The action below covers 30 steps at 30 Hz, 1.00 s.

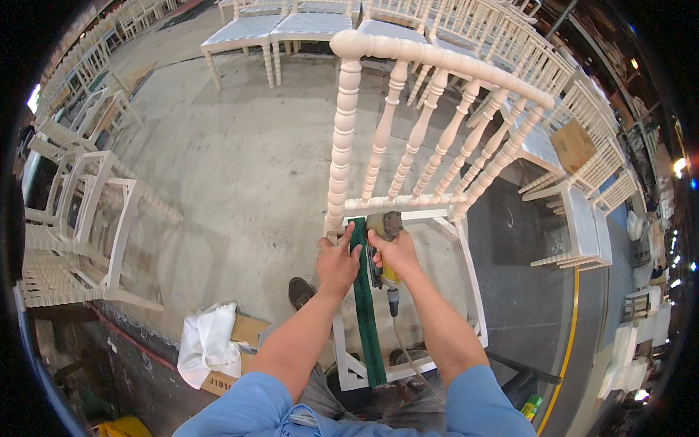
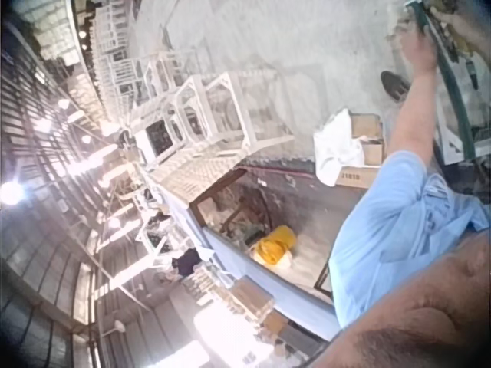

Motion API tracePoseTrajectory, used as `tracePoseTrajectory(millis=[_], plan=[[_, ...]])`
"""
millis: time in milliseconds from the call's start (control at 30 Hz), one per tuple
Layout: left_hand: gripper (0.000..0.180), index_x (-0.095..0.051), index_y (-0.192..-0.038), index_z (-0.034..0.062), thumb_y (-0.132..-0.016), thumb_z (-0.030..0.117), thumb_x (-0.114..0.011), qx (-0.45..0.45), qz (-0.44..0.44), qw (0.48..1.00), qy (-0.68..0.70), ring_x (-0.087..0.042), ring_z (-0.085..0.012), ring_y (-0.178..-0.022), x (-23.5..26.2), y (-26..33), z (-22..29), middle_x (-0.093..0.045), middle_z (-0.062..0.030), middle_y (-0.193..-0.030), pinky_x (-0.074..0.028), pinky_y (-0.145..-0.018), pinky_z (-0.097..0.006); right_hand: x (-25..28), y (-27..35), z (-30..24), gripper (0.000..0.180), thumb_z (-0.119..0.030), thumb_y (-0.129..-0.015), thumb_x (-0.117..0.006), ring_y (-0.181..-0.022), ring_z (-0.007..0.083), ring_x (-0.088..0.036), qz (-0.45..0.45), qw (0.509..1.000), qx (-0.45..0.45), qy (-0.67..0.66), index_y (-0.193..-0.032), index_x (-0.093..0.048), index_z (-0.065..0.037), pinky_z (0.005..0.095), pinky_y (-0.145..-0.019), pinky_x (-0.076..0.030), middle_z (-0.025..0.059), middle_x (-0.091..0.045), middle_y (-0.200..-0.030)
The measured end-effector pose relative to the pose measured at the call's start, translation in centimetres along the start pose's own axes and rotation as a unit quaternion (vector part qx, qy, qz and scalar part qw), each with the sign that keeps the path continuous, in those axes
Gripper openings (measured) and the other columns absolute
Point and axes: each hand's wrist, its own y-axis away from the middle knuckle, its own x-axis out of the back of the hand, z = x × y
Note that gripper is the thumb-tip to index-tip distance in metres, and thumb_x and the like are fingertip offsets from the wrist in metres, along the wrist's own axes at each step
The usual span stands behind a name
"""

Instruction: The person attaches green webbing strips to the underside of a white wooden chair seat using a staple gun. They position and staple multiple strips across the seat frame, then flip the chair upright to continue securing the webbing.

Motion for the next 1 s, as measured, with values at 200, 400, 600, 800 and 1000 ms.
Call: tracePoseTrajectory(millis=[200,400,600,800,1000], plan=[[0.061,-0.045,-0.144,0.0464,-0.088,0.035,-0.069,0.004,0.006,1.000,-0.017,-0.065,-0.0400,-0.084,0.1,0.0,0.2,-0.046,-0.0193,-0.120,-0.056,-0.075,-0.046,-0.9,-1.2,0.9,0.027,-0.025,-0.092,-0.073,-0.048,0.0125,-0.056,0.005,1.000,0.022,0.021,-0.095,-0.064,0.000,0.0281,-0.042,-0.045,0.0040,-0.063,-0.075],[0.061,-0.044,-0.144,0.0468,-0.089,0.033,-0.068,0.014,-0.010,1.000,-0.013,-0.065,-0.0404,-0.085,0.2,-0.2,0.4,-0.045,-0.0196,-0.123,-0.056,-0.076,-0.047,-1.2,-1.9,1.1,0.030,-0.029,-0.089,-0.075,-0.046,0.0102,-0.055,0.014,0.999,0.040,0.034,-0.086,-0.064,-0.001,0.0261,-0.040,-0.045,0.0024,-0.060,-0.064],[0.060,-0.044,-0.145,0.0460,-0.090,0.033,-0.066,0.005,-0.013,1.000,0.017,-0.064,-0.0411,-0.085,0.1,-0.2,0.0,-0.045,-0.0217,-0.123,-0.055,-0.075,-0.047,-1.6,-2.0,1.3,0.030,-0.028,-0.090,-0.074,-0.043,0.0099,-0.053,0.010,0.999,0.039,0.023,-0.082,-0.064,-0.001,0.0261,-0.039,-0.044,0.0015,-0.058,-0.058],[0.050,-0.052,-0.140,0.0428,-0.092,0.031,-0.063,-0.018,0.049,0.998,0.027,-0.064,-0.0414,-0.084,-0.5,-0.1,-0.6,-0.049,-0.0219,-0.119,-0.055,-0.075,-0.047,-1.9,-1.9,1.4,0.024,-0.022,-0.091,-0.073,-0.046,0.0117,-0.054,-0.009,0.999,0.037,0.007,-0.091,-0.065,0.000,0.0279,-0.040,-0.042,0.0043,-0.064,-0.075],[0.033,-0.066,-0.126,0.0312,-0.094,0.022,-0.061,-0.027,0.080,0.991,0.108,-0.064,-0.0403,-0.088,-1.0,-0.1,-1.1,-0.053,-0.0214,-0.105,-0.054,-0.075,-0.046,-2.6,-2.1,1.4,0.029,-0.028,-0.090,-0.075,-0.043,0.0092,-0.053,0.003,0.998,0.022,0.056,-0.082,-0.065,-0.002,0.0261,-0.039,-0.043,0.0011,-0.059,-0.060]])
